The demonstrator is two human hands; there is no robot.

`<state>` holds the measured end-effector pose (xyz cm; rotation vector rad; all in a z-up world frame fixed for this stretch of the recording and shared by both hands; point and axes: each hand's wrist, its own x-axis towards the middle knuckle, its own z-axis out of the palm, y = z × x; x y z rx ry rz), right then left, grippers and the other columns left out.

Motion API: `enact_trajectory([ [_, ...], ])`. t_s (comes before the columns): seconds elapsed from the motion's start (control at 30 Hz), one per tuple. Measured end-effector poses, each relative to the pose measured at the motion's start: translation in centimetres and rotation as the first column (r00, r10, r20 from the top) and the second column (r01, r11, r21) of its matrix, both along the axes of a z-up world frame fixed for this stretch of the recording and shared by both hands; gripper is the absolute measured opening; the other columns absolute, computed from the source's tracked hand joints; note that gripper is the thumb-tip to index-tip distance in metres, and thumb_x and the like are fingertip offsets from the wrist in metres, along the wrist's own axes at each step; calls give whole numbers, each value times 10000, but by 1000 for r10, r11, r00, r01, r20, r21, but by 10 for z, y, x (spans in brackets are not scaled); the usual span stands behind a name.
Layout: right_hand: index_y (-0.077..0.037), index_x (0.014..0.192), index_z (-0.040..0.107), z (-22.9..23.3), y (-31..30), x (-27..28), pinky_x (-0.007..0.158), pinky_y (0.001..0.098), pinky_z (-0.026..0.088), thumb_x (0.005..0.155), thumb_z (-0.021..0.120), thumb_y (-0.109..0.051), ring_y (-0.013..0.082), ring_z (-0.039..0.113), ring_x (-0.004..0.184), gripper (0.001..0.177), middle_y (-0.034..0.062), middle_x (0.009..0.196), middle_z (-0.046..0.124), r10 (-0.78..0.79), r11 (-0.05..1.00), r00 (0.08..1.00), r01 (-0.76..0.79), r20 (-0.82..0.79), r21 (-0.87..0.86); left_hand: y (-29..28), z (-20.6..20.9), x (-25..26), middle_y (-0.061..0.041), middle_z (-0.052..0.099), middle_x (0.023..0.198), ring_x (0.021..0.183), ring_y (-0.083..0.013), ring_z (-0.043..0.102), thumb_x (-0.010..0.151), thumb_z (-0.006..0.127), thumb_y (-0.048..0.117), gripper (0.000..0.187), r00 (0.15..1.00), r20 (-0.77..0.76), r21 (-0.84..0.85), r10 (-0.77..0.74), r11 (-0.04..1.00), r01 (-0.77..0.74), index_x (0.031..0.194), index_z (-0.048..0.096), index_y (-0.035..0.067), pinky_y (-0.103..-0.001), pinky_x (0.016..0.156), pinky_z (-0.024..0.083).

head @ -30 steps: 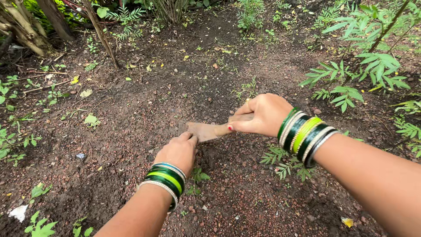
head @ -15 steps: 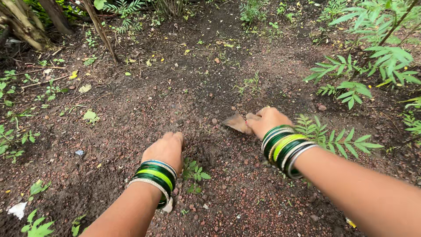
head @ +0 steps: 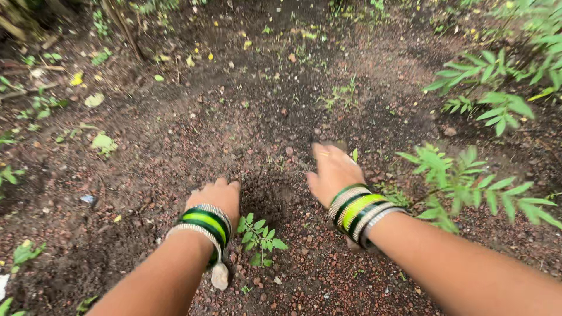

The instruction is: The person digs holes in the soil using a hand trowel and plants seedlings, packing the soil around their roots by hand.

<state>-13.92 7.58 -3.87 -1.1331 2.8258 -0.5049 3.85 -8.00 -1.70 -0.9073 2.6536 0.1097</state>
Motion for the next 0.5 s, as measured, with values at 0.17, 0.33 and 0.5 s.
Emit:
enact_trajectory([
  [0.17,-35,1266,546,-16,-51,8,1080,495,441,944,623,-324,352,577,1271,440,182,1308,620,198,976,979,-202,52,76,-22,-21,-34,-62,489,1497,1413,-299,473,950,615,137,471,994,96,105,53,992,-63,1407,544,223,-532,1132,438],
  [0.33,-47,1490,378,-70,-80,11,1149,531,287,977,545,-409,417,295,1459,649,247,1561,348,373,908,917,-392,142,148,-38,-69,-39,-111,378,1585,1455,-347,400,977,593,270,519,998,59,136,-2,991,-6,1470,460,178,-521,1147,429],
  [0.5,-95,1577,268,-99,-103,7,1211,561,139,993,446,-478,390,174,1519,721,216,1634,220,414,875,902,-431,122,219,-42,-105,-41,-109,53,1702,1572,-349,69,992,543,495,801,994,48,263,94,959,-103,1622,130,226,-565,1212,272],
])
